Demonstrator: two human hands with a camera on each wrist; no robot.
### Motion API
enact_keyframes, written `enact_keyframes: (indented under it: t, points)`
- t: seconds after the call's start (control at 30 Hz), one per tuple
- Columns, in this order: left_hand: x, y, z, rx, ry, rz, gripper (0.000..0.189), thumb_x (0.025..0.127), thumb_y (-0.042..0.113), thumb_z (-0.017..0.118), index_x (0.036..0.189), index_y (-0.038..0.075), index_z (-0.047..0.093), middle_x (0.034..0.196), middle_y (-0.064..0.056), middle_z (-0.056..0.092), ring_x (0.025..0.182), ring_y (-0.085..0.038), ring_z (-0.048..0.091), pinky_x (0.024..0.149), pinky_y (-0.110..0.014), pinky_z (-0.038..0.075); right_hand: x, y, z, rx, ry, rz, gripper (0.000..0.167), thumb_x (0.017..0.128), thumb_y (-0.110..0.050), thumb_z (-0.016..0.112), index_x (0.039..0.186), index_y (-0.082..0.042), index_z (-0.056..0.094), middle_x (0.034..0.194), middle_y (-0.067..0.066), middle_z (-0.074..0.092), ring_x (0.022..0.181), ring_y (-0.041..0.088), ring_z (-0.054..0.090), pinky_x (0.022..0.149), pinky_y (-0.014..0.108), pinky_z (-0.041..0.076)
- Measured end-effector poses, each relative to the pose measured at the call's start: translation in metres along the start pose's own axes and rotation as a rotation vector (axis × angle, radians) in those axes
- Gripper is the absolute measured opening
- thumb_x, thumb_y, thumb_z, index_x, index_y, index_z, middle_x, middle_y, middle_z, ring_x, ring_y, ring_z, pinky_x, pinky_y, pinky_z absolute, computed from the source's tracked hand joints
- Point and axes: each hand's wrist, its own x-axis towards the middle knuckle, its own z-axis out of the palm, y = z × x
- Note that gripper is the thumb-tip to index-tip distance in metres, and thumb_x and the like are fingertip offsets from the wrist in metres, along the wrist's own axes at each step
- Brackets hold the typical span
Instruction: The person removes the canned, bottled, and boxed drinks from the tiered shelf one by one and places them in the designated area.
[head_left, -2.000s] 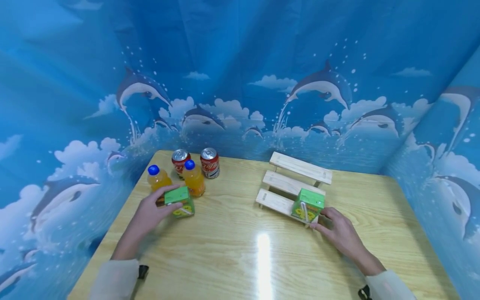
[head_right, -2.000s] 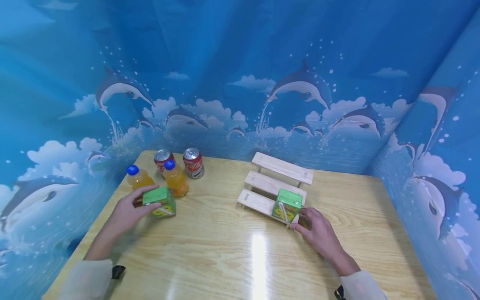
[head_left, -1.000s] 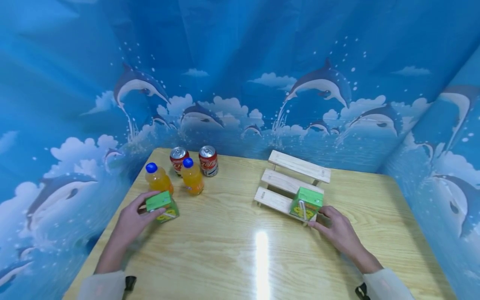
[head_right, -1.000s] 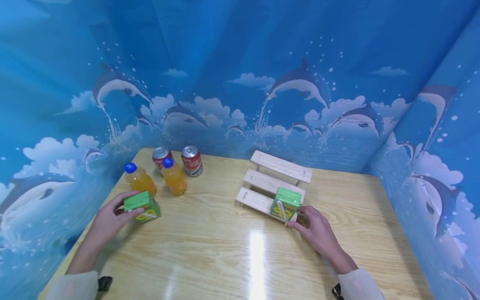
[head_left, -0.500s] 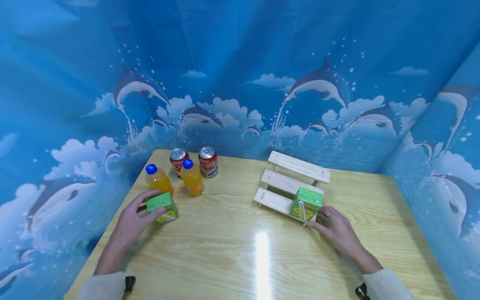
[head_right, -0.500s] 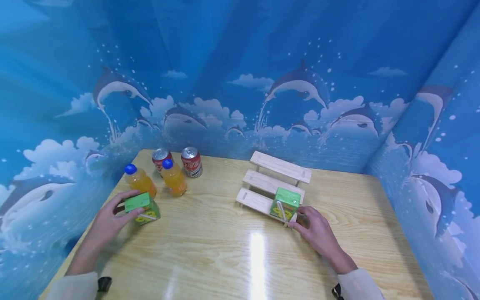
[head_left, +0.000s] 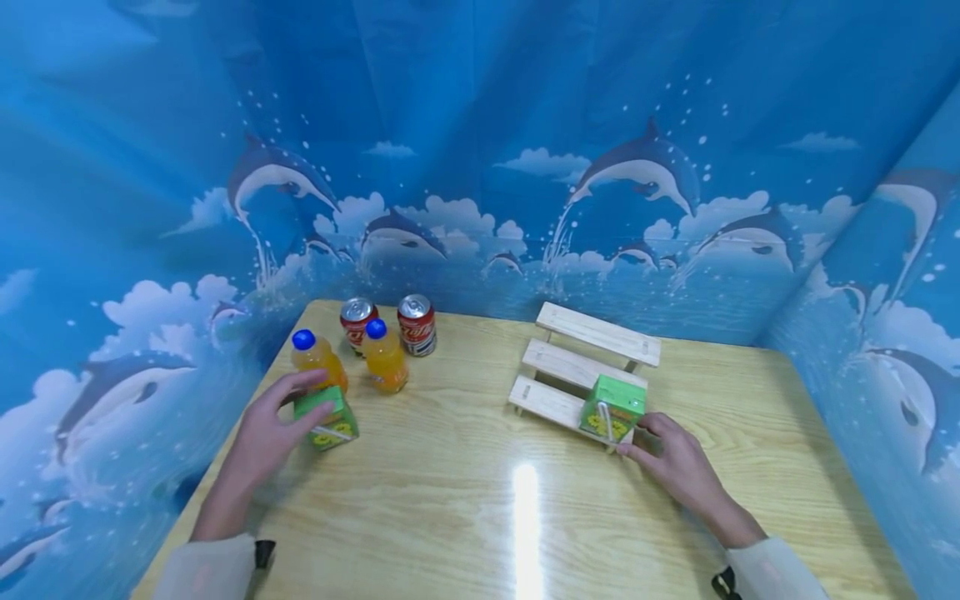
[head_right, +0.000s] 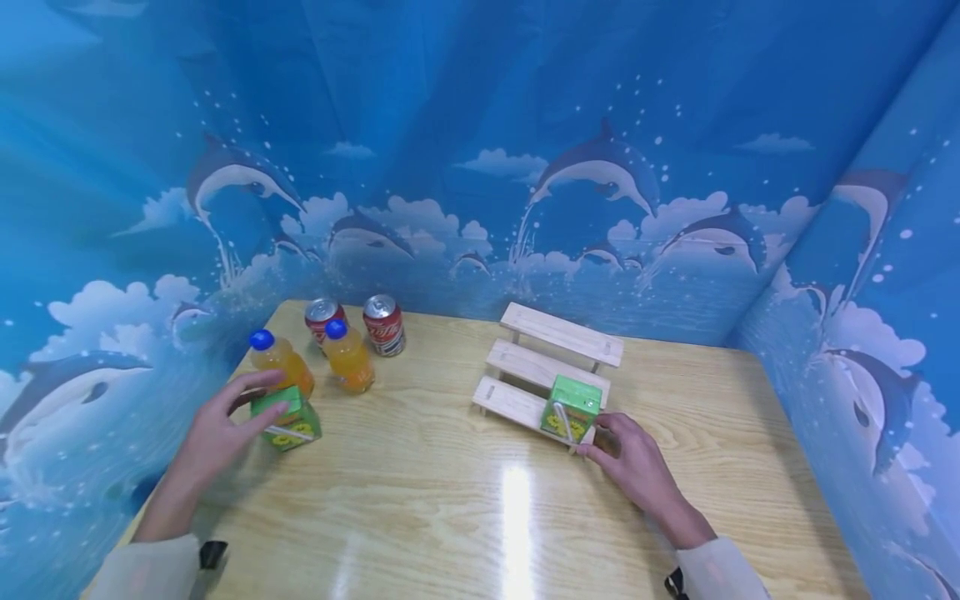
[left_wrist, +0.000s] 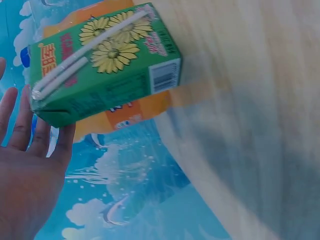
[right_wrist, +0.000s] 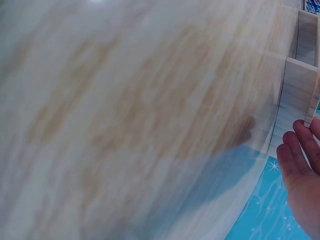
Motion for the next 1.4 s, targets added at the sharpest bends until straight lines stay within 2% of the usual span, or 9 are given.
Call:
enact_keyframes:
  t: [0.23, 0.47, 0.67, 0.87, 1.03, 1.23, 1.4]
  points:
    - [0.003, 0.014, 0.005, 0.014, -0.005, 0.066, 0.065, 0.106, 0.053, 0.069, 0.156, 0.013, 0.056, 0.159, -0.014, 0.059, 0.149, -0.043, 0.050, 0.122, -0.073, 0.037, -0.001, 0.000, -0.001, -0.001, 0.004, -0.008, 0.052, 0.093, -0.032, 0.089, 0.128, 0.003, 0.072, 0.125, 0.023, 0.075, 0.117, 0.046, 0.072, 0.099, 0.066, 0.059]
    - [0.009, 0.026, 0.019, 0.011, -0.060, 0.168, 0.055, 0.107, 0.042, 0.071, 0.154, 0.016, 0.059, 0.156, -0.010, 0.063, 0.144, -0.042, 0.055, 0.119, -0.070, 0.042, -0.002, 0.000, -0.001, 0.009, 0.018, -0.017, 0.050, 0.092, -0.031, 0.089, 0.126, 0.002, 0.073, 0.124, 0.022, 0.075, 0.115, 0.045, 0.073, 0.098, 0.066, 0.059]
    - [0.017, 0.036, 0.037, -0.018, -0.114, 0.222, 0.053, 0.106, 0.039, 0.074, 0.151, 0.013, 0.061, 0.153, -0.010, 0.064, 0.143, -0.041, 0.058, 0.119, -0.068, 0.046, -0.002, 0.002, 0.000, 0.015, 0.005, -0.010, 0.051, 0.093, -0.031, 0.089, 0.128, 0.002, 0.073, 0.125, 0.022, 0.075, 0.117, 0.045, 0.072, 0.099, 0.067, 0.059]
    - [0.026, 0.048, 0.056, -0.032, -0.161, 0.202, 0.054, 0.103, 0.046, 0.076, 0.150, 0.022, 0.063, 0.153, -0.002, 0.064, 0.142, -0.036, 0.059, 0.118, -0.066, 0.049, -0.002, 0.004, 0.001, 0.012, 0.003, -0.004, 0.052, 0.094, -0.033, 0.088, 0.129, 0.002, 0.073, 0.126, 0.022, 0.075, 0.117, 0.046, 0.072, 0.098, 0.067, 0.059]
    - [0.036, 0.063, 0.075, -0.058, -0.244, 0.212, 0.057, 0.102, 0.048, 0.076, 0.152, 0.025, 0.061, 0.154, 0.001, 0.063, 0.144, -0.033, 0.059, 0.120, -0.063, 0.048, -0.002, 0.004, 0.001, 0.014, 0.004, -0.003, 0.052, 0.094, -0.034, 0.088, 0.129, 0.002, 0.073, 0.126, 0.021, 0.075, 0.118, 0.045, 0.072, 0.099, 0.067, 0.058]
    - [0.049, 0.083, 0.097, -0.091, -0.300, 0.302, 0.054, 0.102, 0.039, 0.079, 0.151, 0.022, 0.063, 0.152, 0.001, 0.066, 0.141, -0.033, 0.062, 0.119, -0.062, 0.050, 0.000, 0.003, 0.000, 0.012, 0.003, -0.012, 0.051, 0.095, -0.034, 0.087, 0.128, 0.002, 0.073, 0.125, 0.021, 0.075, 0.117, 0.044, 0.073, 0.098, 0.066, 0.059]
    - [0.058, 0.096, 0.112, -0.081, -0.329, 0.375, 0.055, 0.102, 0.037, 0.080, 0.152, 0.022, 0.062, 0.152, 0.002, 0.066, 0.139, -0.026, 0.064, 0.117, -0.056, 0.054, 0.000, 0.001, 0.000, 0.015, -0.002, -0.016, 0.051, 0.095, -0.034, 0.087, 0.128, 0.002, 0.072, 0.125, 0.022, 0.074, 0.117, 0.045, 0.072, 0.098, 0.066, 0.059]
